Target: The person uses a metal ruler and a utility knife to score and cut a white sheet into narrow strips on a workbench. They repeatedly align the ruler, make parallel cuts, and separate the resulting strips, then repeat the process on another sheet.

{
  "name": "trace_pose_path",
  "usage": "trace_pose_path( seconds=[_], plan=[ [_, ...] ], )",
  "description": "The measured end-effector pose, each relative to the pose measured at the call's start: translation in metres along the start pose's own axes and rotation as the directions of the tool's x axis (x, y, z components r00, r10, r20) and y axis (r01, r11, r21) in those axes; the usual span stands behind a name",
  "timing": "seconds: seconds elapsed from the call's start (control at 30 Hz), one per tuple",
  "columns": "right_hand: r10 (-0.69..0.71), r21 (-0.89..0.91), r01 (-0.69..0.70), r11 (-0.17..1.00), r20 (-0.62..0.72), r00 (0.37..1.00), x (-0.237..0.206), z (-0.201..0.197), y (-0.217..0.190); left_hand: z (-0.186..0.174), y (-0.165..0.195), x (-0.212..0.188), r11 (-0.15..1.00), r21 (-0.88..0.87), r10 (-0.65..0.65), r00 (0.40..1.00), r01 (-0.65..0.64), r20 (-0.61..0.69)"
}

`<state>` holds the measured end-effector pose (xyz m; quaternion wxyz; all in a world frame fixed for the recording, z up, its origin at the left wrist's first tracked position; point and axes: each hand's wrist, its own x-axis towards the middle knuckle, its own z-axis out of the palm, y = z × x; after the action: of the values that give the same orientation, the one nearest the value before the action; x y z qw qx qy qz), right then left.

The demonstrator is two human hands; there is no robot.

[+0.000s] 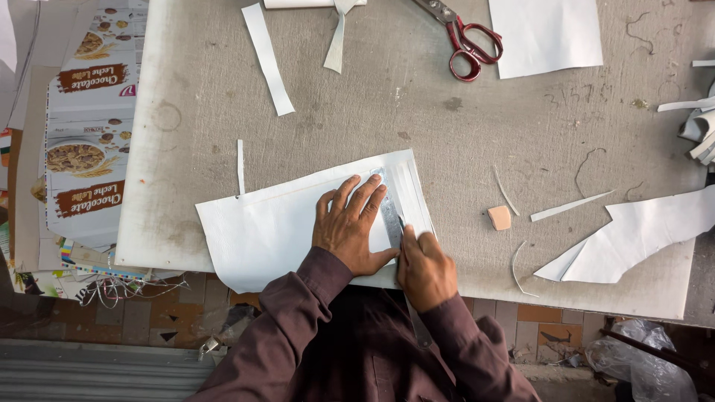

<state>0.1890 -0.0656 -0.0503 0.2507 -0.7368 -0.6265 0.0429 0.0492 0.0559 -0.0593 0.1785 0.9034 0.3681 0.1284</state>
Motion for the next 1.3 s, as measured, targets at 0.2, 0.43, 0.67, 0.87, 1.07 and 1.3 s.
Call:
trace_pose_path(
  seconds=[0.2, 0.43, 0.67, 0.87, 1.07, 1.3],
  plan=[
    [0.074, -0.001, -0.074, 0.997, 0.078, 0.994, -0.068, -0.025, -0.005, 0.001, -0.001, -0.001, 1.000, -0.017, 0.010, 1.000, -0.009, 0.018],
    [0.299, 0.182, -0.296, 0.938, 0.013, 0.954, -0.093, -0.056, -0.013, -0.009, 0.002, -0.003, 0.998, 0.042, 0.037, 0.999, -0.037, 0.006],
    [0.341, 0.305, -0.337, 0.891, 0.041, 0.939, -0.105, -0.033, -0.008, -0.002, 0.000, -0.009, 0.997, 0.071, 0.030, 0.999, -0.029, -0.015],
    [0.352, 0.319, -0.360, 0.877, 0.086, 0.932, -0.114, -0.023, -0.001, -0.002, -0.004, -0.016, 0.998, 0.053, 0.042, 0.998, -0.040, -0.048],
    [0.363, 0.313, -0.381, 0.870, 0.116, 0.925, -0.112, -0.022, -0.006, -0.005, -0.004, -0.016, 0.999, 0.043, 0.034, 0.998, -0.032, -0.048],
    [0.336, 0.320, -0.351, 0.880, 0.102, 0.936, -0.108, -0.026, -0.009, -0.005, -0.004, -0.014, 0.998, 0.061, 0.026, 1.000, -0.025, -0.014]
  ],
)
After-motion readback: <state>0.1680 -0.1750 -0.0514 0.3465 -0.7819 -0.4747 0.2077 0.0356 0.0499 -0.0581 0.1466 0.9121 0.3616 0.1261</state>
